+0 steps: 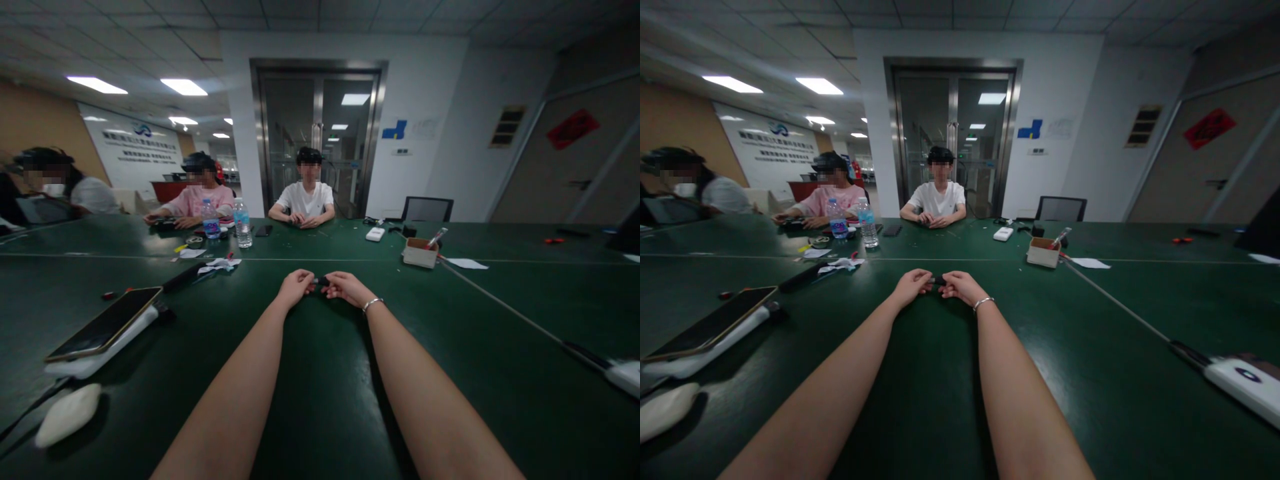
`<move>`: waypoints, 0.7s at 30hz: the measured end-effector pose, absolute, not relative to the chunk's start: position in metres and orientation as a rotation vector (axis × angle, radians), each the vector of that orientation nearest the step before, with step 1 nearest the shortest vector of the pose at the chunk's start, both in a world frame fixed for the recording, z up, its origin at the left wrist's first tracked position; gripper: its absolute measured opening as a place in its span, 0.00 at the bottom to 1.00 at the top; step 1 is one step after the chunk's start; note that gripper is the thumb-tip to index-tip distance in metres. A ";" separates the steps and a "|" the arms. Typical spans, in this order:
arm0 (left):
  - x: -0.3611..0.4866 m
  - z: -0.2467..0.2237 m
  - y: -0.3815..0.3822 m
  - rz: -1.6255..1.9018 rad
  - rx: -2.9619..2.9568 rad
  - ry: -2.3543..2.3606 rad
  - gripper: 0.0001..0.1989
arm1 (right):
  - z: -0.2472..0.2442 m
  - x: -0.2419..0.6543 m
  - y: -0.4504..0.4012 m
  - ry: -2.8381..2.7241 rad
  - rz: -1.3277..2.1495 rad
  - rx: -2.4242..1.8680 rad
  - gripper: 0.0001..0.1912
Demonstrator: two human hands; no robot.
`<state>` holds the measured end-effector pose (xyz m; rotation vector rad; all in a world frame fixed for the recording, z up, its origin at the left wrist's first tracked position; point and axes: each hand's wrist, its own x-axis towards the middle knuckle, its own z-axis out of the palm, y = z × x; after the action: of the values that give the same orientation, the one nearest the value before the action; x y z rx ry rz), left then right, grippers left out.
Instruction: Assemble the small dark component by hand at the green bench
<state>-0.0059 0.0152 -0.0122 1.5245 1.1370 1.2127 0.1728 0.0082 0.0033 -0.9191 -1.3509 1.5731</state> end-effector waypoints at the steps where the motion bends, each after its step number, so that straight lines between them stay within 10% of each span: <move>1: -0.006 -0.013 0.015 1.221 1.542 1.126 0.14 | 0.003 0.173 0.008 -1.351 1.574 -0.921 0.03; 21: -0.011 -0.007 0.011 1.308 1.536 0.864 0.19 | 0.002 0.174 0.008 -1.363 1.569 -0.910 0.04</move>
<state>-0.0110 0.0109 -0.0071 1.5364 0.8642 1.3075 0.1738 0.0082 0.0020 -0.9100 -1.3635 1.5692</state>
